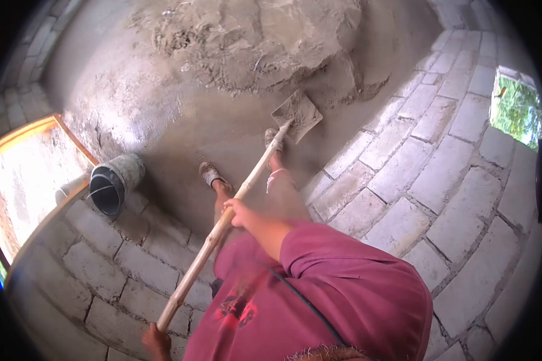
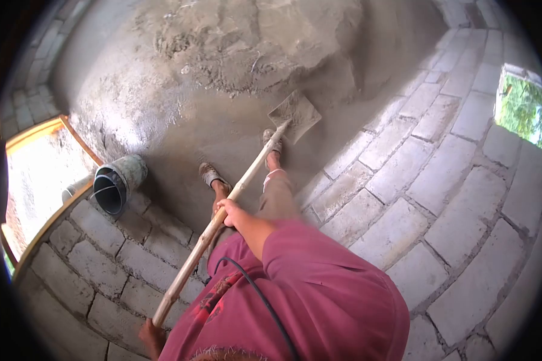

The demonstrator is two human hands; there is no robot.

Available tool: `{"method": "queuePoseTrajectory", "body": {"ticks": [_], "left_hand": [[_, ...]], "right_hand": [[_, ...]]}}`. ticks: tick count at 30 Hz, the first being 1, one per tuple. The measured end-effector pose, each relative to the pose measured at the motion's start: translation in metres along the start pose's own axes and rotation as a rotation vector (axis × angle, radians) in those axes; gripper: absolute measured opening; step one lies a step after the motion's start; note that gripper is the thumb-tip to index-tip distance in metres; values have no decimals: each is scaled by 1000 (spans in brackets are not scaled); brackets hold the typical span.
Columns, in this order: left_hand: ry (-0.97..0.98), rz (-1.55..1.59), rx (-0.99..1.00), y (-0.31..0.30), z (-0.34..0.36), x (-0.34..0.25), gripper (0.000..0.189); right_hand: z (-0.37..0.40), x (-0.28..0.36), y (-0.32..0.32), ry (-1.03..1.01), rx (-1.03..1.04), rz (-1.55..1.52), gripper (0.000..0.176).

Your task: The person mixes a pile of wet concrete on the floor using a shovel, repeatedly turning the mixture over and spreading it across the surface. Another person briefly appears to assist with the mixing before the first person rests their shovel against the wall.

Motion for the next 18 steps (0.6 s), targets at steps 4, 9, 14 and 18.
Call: {"method": "queuePoseTrajectory", "body": {"ticks": [4, 9, 14, 18], "left_hand": [[45, 17, 33, 1, 8, -89, 20], [147, 136, 181, -10, -30, -280, 22], [229, 226, 112, -23, -52, -347, 18], [248, 304, 113, 17, -53, -316, 20]], "right_hand": [[4, 73, -51, 7, 14, -57, 16], [29, 288, -106, -217, -100, 89, 15], [45, 374, -116, -410, -219, 70, 12], [53, 345, -116, -447, -149, 111, 12]]}}
Point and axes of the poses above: each hand's wrist, its own z-axis away from the middle knuckle, its own y-axis out of the palm, x = y × z, the point moved 6 cm from there along -z, towards the middle knuckle, and after that the axes turned 2 degrees about z, right-handed, at the moved point
